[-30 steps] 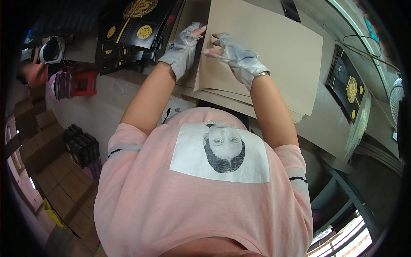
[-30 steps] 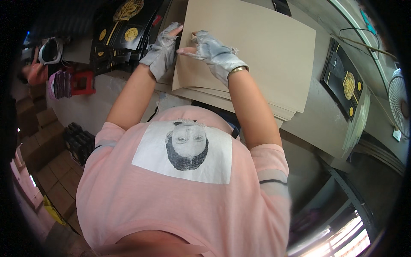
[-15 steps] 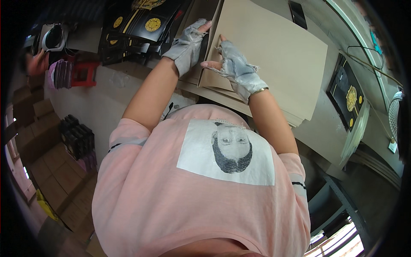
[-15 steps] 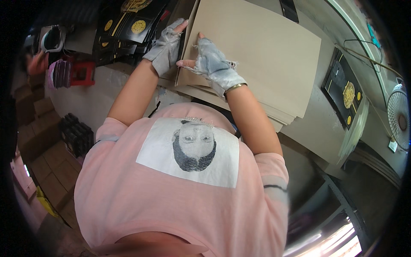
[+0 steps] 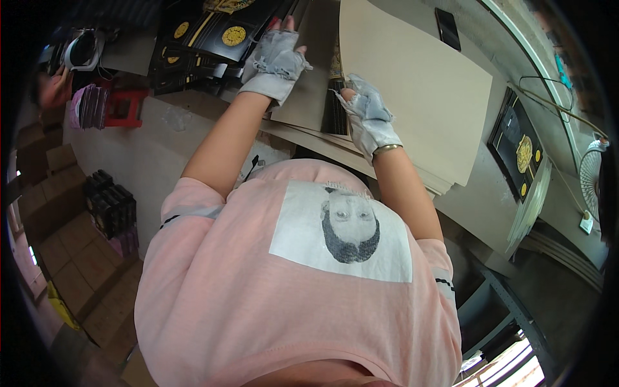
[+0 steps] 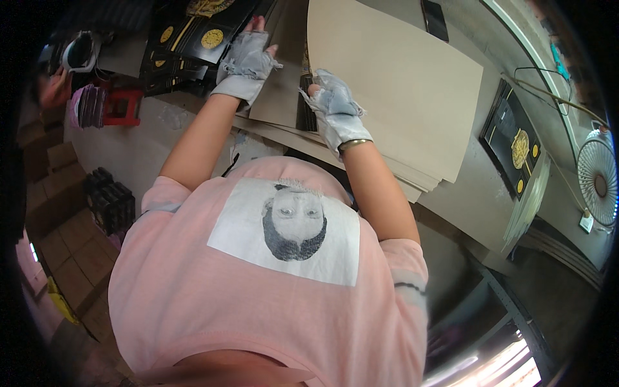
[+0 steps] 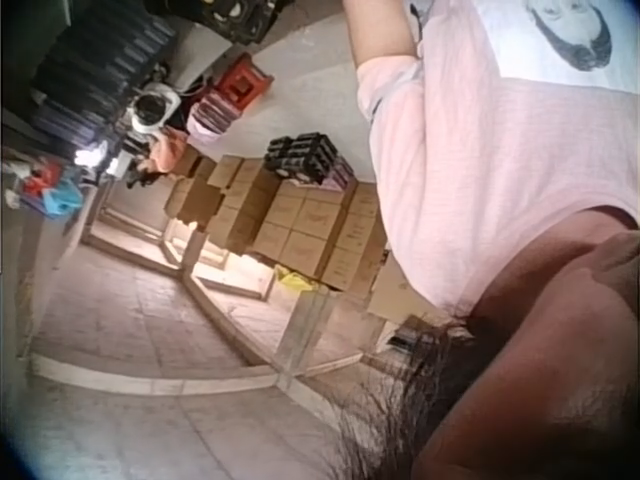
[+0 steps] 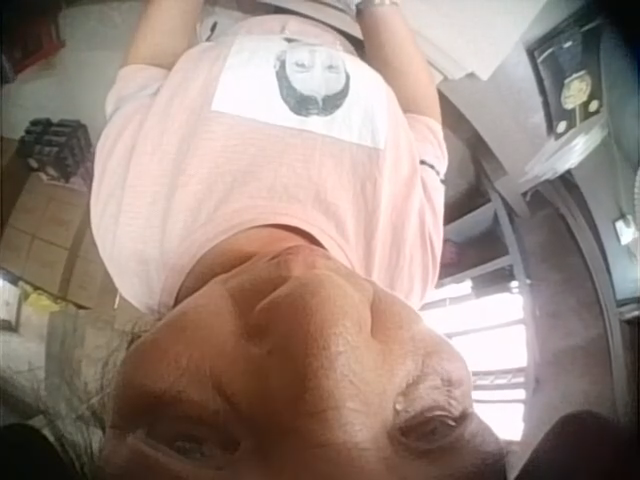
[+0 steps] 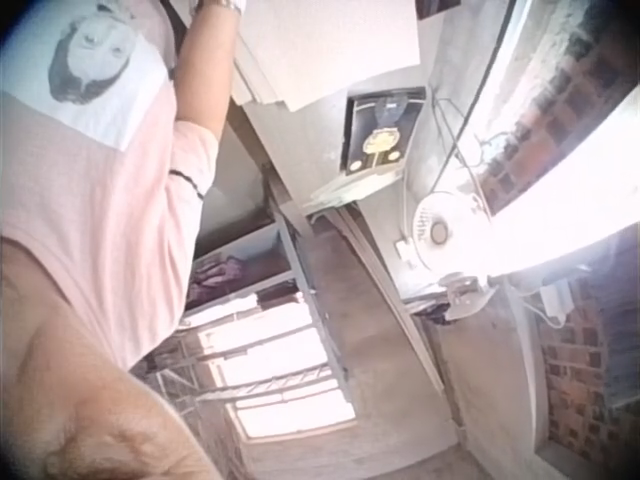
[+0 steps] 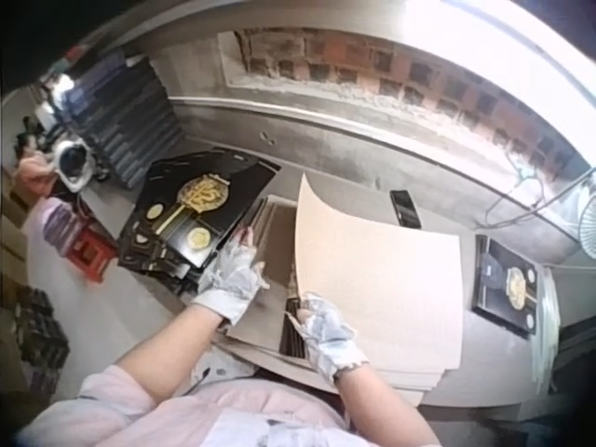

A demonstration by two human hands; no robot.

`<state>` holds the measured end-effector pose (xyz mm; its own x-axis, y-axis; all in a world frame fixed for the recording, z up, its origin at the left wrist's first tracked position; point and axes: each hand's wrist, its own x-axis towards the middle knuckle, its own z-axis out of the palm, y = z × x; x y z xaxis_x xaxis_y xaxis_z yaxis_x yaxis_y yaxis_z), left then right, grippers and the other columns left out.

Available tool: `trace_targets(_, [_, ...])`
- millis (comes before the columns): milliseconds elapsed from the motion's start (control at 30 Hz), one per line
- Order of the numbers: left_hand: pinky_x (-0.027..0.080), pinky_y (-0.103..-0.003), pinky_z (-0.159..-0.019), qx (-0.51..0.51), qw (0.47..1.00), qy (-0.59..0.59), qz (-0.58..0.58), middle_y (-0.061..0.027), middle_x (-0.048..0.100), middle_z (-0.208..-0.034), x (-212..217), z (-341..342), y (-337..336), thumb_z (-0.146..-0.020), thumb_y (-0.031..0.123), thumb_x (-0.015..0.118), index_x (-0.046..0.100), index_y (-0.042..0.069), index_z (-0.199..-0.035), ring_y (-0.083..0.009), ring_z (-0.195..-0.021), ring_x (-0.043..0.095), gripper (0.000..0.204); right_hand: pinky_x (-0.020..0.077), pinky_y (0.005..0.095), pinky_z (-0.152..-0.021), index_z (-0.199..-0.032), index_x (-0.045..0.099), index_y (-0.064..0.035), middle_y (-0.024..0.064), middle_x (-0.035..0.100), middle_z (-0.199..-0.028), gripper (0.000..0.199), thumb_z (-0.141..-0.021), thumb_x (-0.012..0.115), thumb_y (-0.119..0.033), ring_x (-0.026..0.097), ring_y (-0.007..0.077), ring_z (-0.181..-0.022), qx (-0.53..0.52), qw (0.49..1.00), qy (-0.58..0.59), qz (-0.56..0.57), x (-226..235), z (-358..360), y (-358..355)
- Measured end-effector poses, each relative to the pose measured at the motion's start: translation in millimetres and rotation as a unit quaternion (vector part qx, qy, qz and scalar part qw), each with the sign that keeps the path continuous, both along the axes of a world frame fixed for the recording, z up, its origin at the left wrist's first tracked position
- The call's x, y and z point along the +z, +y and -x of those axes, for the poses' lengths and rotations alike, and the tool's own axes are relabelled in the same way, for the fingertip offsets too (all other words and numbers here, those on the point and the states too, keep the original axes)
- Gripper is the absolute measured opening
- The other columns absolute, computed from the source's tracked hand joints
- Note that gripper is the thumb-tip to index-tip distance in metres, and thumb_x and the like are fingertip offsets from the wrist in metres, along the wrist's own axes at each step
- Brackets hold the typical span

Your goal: The person is assembling or organizing paper/cardboard packaging items with decorative prints.

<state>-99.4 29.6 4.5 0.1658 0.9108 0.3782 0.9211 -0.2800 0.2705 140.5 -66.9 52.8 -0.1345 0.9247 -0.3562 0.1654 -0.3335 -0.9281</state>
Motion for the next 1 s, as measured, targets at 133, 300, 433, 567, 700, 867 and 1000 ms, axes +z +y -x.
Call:
trace_targets(133, [0.036,-0.047,-0.120,-0.132,0.981,-0.141,-0.004,-0.0241,0.039,-0.161,8.4,-49.1,7.1,-0.100,0.038,0.065,0.040,0.005,-0.158,-0.0406,-0.148,0.039,0.071,0.0466,0.0282,-0.079,-0.121,0.064,0.0022,0.0024,0.065,-0.099,0.031,-0.098,0.067,-0.019,0.055,0.0127,-0.088,-0.061,0.994,0.006,-0.086,-18.3,-9.5,-9.1])
trace_targets(300, [0.022,-0.048,-0.127,-0.189,0.977,-0.041,0.092,-0.0108,0.027,-0.170,1.5,-114.2,10.9,-0.105,0.049,0.046,0.036,0.022,-0.161,-0.0345,-0.157,0.023,0.063,0.0458,0.0303,-0.073,-0.106,0.067,-0.0061,0.0002,0.063,-0.090,0.019,-0.094,0.072,-0.019,0.055,0.0127,-0.082,-0.092,0.988,0.123,-0.003,-9.5,-47.6,-18.1])
trace_targets(433, [0.022,-0.049,-0.127,-0.218,0.950,0.212,0.071,-0.0121,0.029,-0.169,28.7,-152.9,-5.2,-0.103,0.052,0.048,0.041,0.023,-0.158,-0.0342,-0.157,0.023,0.063,0.0488,0.0295,-0.076,-0.136,0.059,0.0030,0.0040,0.068,-0.106,0.053,-0.094,0.075,-0.026,0.059,0.0130,-0.088,-0.112,0.991,0.026,0.065,-40.3,-91.7,-20.6])
trace_targets(567, [0.027,-0.050,-0.125,-0.135,0.982,0.110,0.080,-0.0168,0.036,-0.164,43.1,-181.7,-25.1,-0.100,0.048,0.053,0.045,0.017,-0.155,-0.0360,-0.154,0.029,0.064,0.0501,0.0315,-0.086,-0.134,0.063,-0.0005,0.0086,0.072,-0.112,0.059,-0.090,0.080,-0.036,0.064,0.0175,-0.098,-0.058,0.988,-0.055,0.131,-83.9,-133.2,-8.3])
trace_targets(700, [0.025,-0.054,-0.125,-0.175,0.957,0.128,0.193,-0.0192,0.036,-0.165,51.8,-177.3,-4.7,-0.102,0.047,0.050,0.043,0.011,-0.156,-0.0393,-0.153,0.030,0.065,0.0511,0.0375,-0.092,-0.131,0.066,-0.0018,0.0118,0.074,-0.116,0.061,-0.090,0.077,-0.046,0.067,0.0236,-0.105,0.044,0.973,-0.208,0.087,-55.5,-127.8,2.7])
trace_targets(867, [0.025,-0.051,-0.126,-0.180,0.927,0.194,0.267,-0.0182,0.037,-0.164,106.1,-199.5,-18.3,-0.101,0.045,0.052,0.043,0.011,-0.156,-0.0380,-0.153,0.032,0.065,0.0523,0.0373,-0.079,-0.110,0.073,-0.0037,0.0053,0.072,-0.096,0.044,-0.093,0.074,-0.044,0.066,0.0204,-0.084,0.074,0.927,-0.353,-0.104,-72.3,-132.0,1.4])
trace_targets(1000, [0.026,-0.051,-0.125,-0.187,0.949,0.165,0.192,-0.0201,0.036,-0.164,55.6,-188.0,-12.0,-0.101,0.041,0.052,0.039,0.008,-0.157,-0.0381,-0.152,0.032,0.066,0.0518,0.0322,-0.064,-0.111,0.071,-0.0043,0.0089,0.070,-0.089,0.027,-0.093,0.076,-0.024,0.064,0.0188,-0.071,-0.009,0.970,-0.151,0.190,-38.2,-121.3,6.1])
